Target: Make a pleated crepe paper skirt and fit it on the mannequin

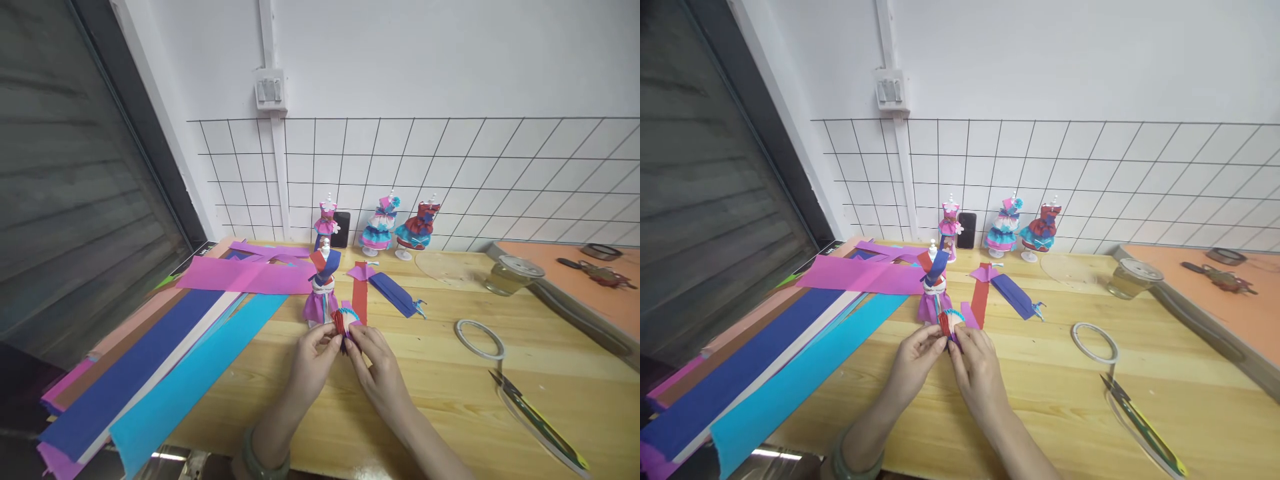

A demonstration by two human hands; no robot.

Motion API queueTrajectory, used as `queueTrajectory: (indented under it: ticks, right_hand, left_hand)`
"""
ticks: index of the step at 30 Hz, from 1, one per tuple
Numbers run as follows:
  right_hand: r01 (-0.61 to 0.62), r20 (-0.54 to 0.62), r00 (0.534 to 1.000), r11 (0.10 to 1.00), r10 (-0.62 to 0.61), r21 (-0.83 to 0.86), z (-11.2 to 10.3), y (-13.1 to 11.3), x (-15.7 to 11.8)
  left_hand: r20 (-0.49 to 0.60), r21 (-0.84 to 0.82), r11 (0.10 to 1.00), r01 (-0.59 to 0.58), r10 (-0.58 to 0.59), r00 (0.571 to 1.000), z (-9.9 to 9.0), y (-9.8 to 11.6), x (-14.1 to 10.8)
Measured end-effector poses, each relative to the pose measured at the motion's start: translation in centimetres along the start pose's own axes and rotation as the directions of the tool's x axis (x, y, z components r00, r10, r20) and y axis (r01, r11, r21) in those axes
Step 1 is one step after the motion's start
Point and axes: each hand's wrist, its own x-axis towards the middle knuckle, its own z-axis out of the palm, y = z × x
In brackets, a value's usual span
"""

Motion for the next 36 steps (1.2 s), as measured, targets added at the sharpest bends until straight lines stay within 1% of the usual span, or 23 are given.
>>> queueTrajectory:
  ticks: [5, 7, 9, 11, 13, 15, 16, 20, 23, 26, 30, 33, 36]
  right_hand:
    - [-0.025, -0.002, 1.000, 0.996, 0.025, 0.085, 0.0, -0.2, 0.6]
    - [-0.070, -0.018, 0.997, 0.988, 0.073, 0.137, 0.2, -0.2, 0.8]
    - [-0.148, -0.016, 0.988, 0.968, 0.154, 0.205, 0.2, -0.2, 0.9]
    - [-0.251, 0.011, 0.966, 0.928, 0.258, 0.276, 0.3, -0.4, 1.0]
    - [-0.352, 0.053, 0.933, 0.868, 0.357, 0.349, 0.4, -0.5, 1.0]
    - [-0.424, 0.105, 0.900, 0.790, 0.424, 0.443, 0.4, -0.5, 1.1]
    - [-0.447, 0.141, 0.887, 0.746, 0.439, 0.493, 0.4, -0.5, 1.1]
    - [-0.509, 0.294, 0.855, 0.581, 0.427, 0.635, 0.3, -0.4, 1.5]
    - [-0.537, 0.331, 0.834, 0.512, 0.442, 0.670, 0.2, -0.4, 1.8]
    - [-0.543, 0.324, 0.824, 0.483, 0.466, 0.687, 0.3, -0.4, 2.0]
    - [-0.534, 0.319, 0.826, 0.464, 0.466, 0.707, 0.4, -0.4, 2.1]
    - [-0.537, 0.320, 0.822, 0.452, 0.471, 0.712, 0.4, -0.4, 2.1]
    - [-0.556, 0.338, 0.809, 0.436, 0.482, 0.708, 0.6, -0.3, 2.2]
  left_hand:
    - [-0.039, 0.165, 0.982, -0.090, 0.098, 0.994, -0.4, 0.3, 0.3]
    - [-0.050, 0.200, 0.975, -0.098, 0.110, 0.993, -0.6, 0.2, 0.5]
    - [-0.048, 0.194, 0.978, -0.083, 0.094, 0.994, -0.7, 0.0, 0.6]
    - [-0.029, 0.147, 0.987, -0.058, 0.063, 0.998, -0.8, -0.1, 0.6]
    - [-0.007, 0.078, 0.996, -0.030, 0.030, 1.000, -0.9, -0.1, 0.7]
    - [-0.002, 0.035, 0.999, -0.015, 0.015, 1.000, -1.0, 0.0, 0.8]
    - [-0.008, 0.027, 1.000, -0.013, 0.013, 1.000, -1.0, 0.0, 0.9]
    - [-0.041, 0.042, 0.999, -0.020, 0.021, 0.999, -1.1, 0.0, 1.2]
    - [-0.075, 0.048, 0.999, -0.019, 0.022, 0.997, -1.1, -0.1, 1.4]
    - [-0.099, 0.105, 0.994, -0.026, 0.037, 0.994, -1.2, -0.3, 1.4]
    - [-0.152, 0.236, 0.971, -0.038, 0.075, 0.985, -1.1, -0.4, 1.2]
    - [-0.174, 0.345, 0.935, -0.084, 0.152, 0.973, -1.0, -0.3, 1.1]
    - [-0.171, 0.436, 0.885, -0.165, 0.261, 0.950, -0.8, 0.0, 1.1]
